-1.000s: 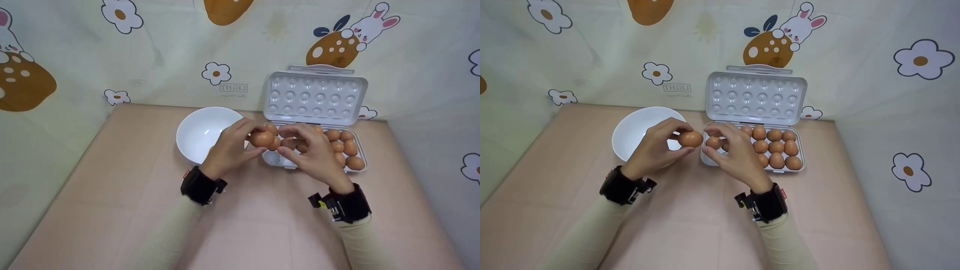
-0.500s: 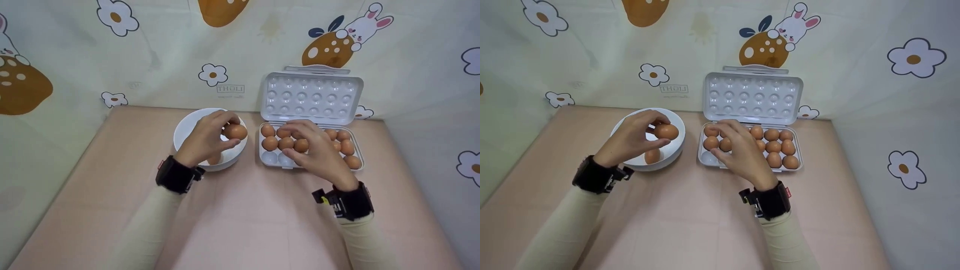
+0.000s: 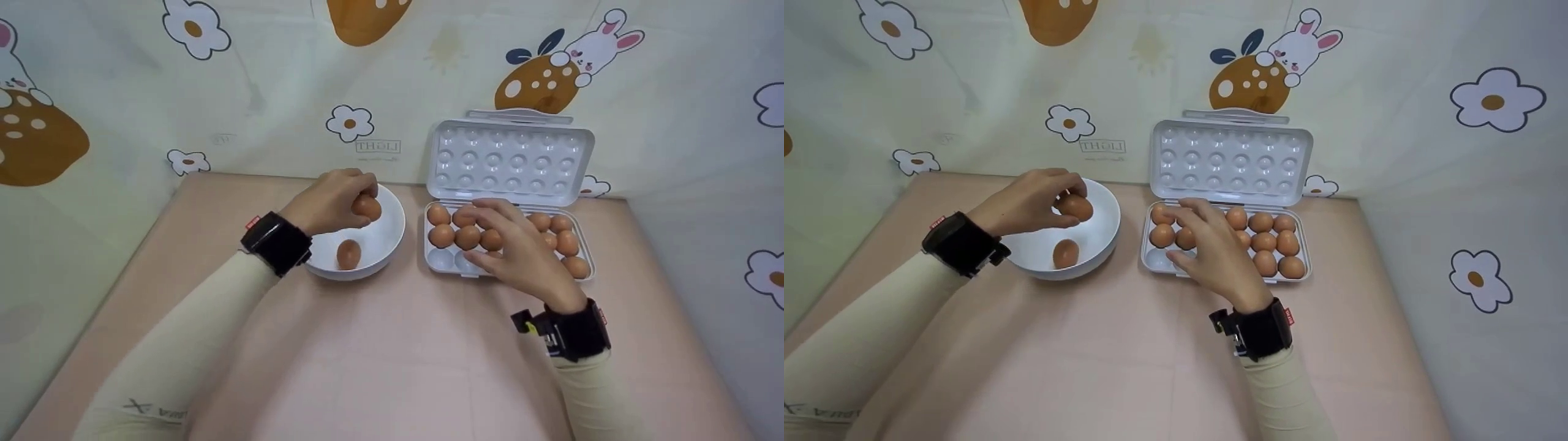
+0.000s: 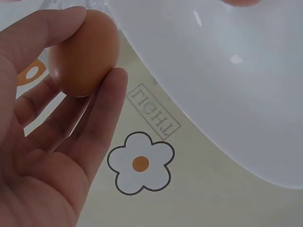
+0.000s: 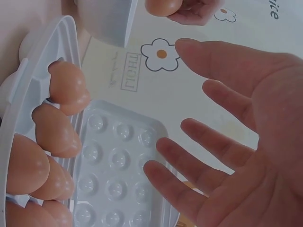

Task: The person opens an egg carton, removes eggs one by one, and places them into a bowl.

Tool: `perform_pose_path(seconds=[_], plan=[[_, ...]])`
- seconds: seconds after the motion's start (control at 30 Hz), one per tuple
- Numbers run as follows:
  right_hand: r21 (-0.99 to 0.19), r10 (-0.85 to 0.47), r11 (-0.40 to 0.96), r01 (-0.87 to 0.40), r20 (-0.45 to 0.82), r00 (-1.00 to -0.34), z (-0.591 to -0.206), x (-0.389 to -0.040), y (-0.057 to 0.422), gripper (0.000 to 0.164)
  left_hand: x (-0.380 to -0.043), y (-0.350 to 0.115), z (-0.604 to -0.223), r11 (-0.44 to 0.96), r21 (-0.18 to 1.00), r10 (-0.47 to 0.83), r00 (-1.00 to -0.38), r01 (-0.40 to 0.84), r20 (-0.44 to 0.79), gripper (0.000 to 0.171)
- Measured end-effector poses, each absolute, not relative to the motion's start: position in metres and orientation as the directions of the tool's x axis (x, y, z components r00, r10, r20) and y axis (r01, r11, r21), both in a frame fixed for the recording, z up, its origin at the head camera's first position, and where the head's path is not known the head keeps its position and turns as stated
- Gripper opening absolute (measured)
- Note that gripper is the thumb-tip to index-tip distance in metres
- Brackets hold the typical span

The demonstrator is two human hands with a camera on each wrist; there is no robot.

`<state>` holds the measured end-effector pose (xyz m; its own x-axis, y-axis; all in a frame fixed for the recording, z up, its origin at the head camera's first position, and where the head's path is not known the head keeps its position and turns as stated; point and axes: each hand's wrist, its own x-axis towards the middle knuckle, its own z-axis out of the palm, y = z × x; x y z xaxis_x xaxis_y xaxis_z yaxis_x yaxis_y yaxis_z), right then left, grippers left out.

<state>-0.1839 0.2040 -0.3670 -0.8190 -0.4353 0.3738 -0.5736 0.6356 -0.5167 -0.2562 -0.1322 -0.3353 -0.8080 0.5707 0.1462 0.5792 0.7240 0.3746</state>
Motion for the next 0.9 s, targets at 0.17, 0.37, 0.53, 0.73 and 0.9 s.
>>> perform_pose_path(seconds=[0.17,0.37,0.53,0.73,0.9], plan=[[-0.523,-0.433,0.635,-0.569,0.368,-0.823,-0.366,-0.184,0.205,0.057,-0.266,-0.134,-0.341,0.751,0.346,0.581,-0.812,0.562,0.059,0.031],[-0.524,-0.431,0.641,-0.561,0.359,-0.828,-0.367,-0.183,0.205,0.057,-0.277,-0.137,-0.353,0.775,0.308,0.587,-0.809,0.552,-0.026,0.031],[-0.504,-0.44,0.644,-0.576,0.371,-0.818,-0.368,-0.184,0.205,0.058,-0.282,-0.141,-0.36,0.815,0.26,0.557,-0.824,0.517,-0.107,0.029],[-0.49,-0.454,0.631,-0.602,0.397,-0.798,-0.368,-0.185,0.206,0.057,-0.281,-0.141,-0.36,0.839,0.226,0.536,-0.821,0.495,-0.195,0.025],[-0.488,-0.45,0.637,-0.597,0.393,-0.802,-0.37,-0.184,0.207,0.06,-0.277,-0.141,-0.358,0.863,0.21,0.502,-0.823,0.459,-0.266,0.021]])
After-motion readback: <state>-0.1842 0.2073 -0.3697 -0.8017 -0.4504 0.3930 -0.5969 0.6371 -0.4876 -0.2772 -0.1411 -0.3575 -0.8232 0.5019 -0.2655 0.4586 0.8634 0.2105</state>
